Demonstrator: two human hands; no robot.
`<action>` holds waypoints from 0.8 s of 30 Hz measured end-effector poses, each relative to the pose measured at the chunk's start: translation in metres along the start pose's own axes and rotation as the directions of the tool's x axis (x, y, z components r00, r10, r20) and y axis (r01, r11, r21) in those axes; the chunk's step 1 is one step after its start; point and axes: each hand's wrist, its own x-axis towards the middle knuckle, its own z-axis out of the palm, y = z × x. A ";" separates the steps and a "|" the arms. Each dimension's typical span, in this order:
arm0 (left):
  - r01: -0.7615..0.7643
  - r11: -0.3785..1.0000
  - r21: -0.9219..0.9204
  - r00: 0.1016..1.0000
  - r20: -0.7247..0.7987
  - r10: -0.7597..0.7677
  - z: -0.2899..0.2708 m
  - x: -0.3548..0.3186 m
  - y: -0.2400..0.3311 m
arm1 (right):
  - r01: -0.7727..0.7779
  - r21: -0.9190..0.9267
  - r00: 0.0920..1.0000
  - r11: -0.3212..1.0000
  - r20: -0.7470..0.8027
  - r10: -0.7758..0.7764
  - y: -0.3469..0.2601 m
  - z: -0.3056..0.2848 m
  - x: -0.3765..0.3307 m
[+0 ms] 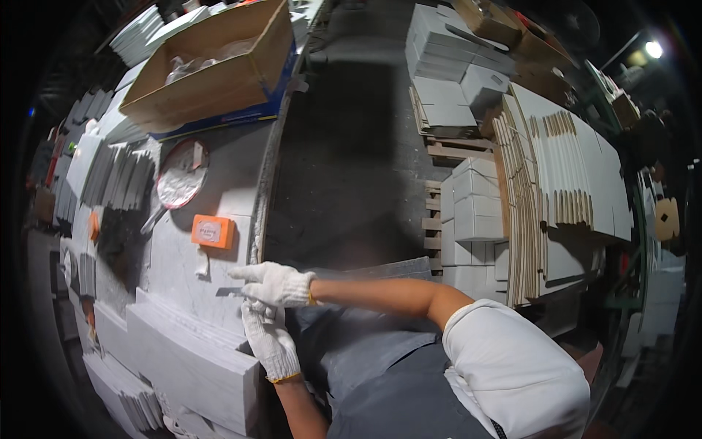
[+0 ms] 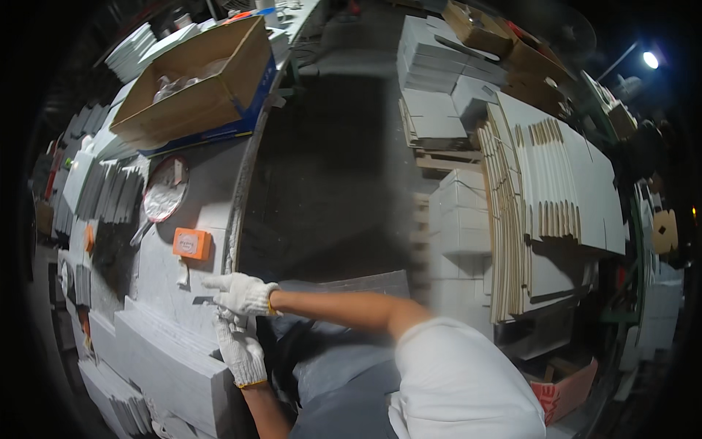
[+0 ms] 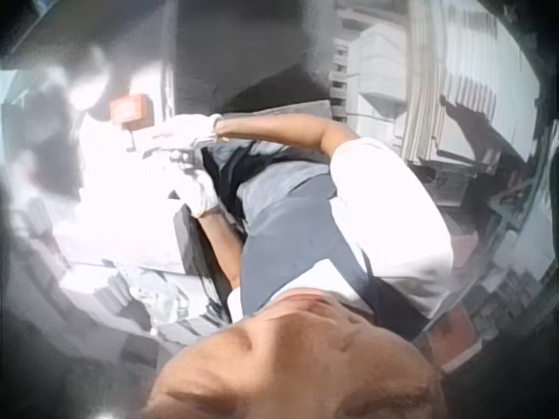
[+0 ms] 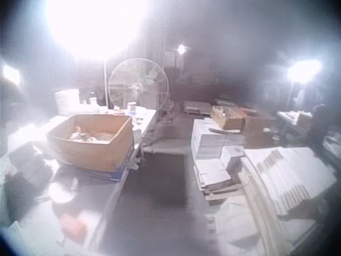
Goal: The person scrapes a white rectangular tile with a metal scraper while holding it with a gloved hand. They repeatedly scrape the surface and edges, then place the tile into a cardboard box. The person continues this process with additional tiles from a nearby stack.
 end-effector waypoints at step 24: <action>0.082 0.987 -0.138 0.962 -0.250 -0.115 0.010 -0.001 0.000 | -0.009 -0.154 0.992 0.988 -0.124 -0.010 -0.056 -0.114 0.065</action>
